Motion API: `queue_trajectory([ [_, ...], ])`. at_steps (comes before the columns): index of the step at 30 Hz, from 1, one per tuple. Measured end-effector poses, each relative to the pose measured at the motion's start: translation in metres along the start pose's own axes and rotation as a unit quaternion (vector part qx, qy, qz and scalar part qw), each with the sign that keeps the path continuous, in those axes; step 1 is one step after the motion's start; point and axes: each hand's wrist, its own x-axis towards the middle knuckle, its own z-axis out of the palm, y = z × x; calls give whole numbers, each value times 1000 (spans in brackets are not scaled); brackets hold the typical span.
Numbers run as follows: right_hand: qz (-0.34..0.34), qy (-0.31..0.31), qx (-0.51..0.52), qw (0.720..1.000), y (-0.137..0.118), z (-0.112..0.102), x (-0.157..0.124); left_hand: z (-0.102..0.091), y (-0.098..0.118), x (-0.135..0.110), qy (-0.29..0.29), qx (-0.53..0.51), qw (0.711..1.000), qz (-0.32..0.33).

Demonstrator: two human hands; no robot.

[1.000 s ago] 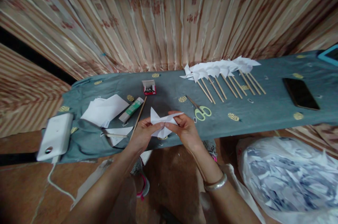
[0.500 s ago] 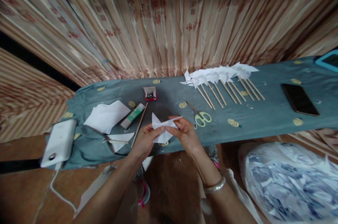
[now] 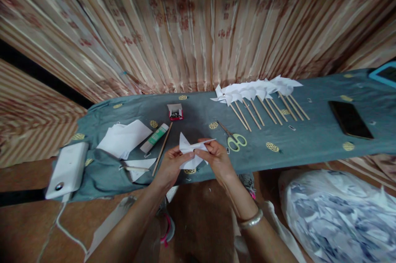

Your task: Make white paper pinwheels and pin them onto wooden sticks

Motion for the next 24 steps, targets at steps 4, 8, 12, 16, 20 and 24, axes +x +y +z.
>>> queue_trajectory([
  [4,-3,20,16,1000,-4,-4,1,1,4,0,-28,-15,999,-1],
  [8,-19,34,12,999,-6,-10,1,1,5,-1,-25,-21,999,7],
  [12,-21,29,11,999,-8,-13,-2,2,2,-3,-42,1,999,6],
  [16,-21,25,23,999,-10,-12,-2,8,0,-7,-37,17,999,-1],
  [20,-31,26,13,999,-9,-7,0,14,3,-11,-37,7,999,13],
  [24,-69,11,-18,997,-8,-2,-3,10,8,-15,-26,20,999,28],
])
